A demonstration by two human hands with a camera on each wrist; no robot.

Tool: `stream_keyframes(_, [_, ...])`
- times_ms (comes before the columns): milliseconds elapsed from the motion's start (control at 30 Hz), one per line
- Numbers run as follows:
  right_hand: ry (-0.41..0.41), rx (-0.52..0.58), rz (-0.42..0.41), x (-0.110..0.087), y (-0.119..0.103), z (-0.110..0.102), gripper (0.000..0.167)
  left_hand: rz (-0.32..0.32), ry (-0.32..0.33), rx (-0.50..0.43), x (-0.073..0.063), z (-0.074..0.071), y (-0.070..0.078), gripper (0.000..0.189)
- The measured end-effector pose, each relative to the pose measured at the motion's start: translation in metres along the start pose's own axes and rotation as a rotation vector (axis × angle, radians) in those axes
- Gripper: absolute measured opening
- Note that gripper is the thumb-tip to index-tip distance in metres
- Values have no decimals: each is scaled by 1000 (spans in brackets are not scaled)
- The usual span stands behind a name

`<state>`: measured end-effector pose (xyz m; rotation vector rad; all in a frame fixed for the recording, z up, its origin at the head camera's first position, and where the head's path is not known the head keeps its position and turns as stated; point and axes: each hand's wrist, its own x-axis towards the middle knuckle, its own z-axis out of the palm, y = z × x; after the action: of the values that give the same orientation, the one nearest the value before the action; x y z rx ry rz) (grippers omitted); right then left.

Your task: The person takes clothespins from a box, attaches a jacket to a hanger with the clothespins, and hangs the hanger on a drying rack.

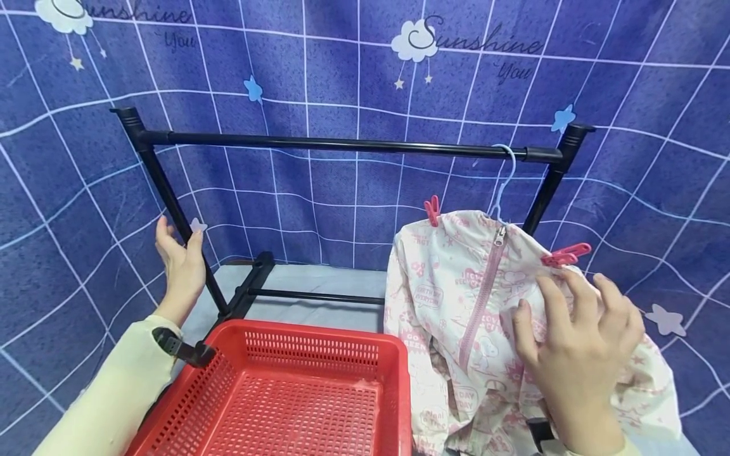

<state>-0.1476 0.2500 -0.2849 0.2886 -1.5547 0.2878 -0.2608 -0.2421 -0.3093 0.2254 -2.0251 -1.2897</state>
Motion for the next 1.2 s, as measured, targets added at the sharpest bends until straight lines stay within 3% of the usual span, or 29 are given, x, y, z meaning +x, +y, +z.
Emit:
stream_keyframes(300, [26, 9, -25, -2, -7, 10, 38, 127, -41, 85, -13, 1, 5, 78])
stream_keyframes(500, [-1, 31, -55, -6, -9, 13, 40, 201, -64, 77, -26, 6, 15, 79])
stream_keyframes(733, [-61, 46, -72, -12, -11, 16, 42, 284, -141, 93, -42, 12, 28, 82])
stream_keyframes(967, [-87, 41, -93, -19, -16, 20, 42, 364, -240, 195, -56, 14, 36, 85])
stream_keyframes(1200, [-165, 53, -108, -29, -22, 22, 46, 435, -330, 221, -73, 15, 47, 89])
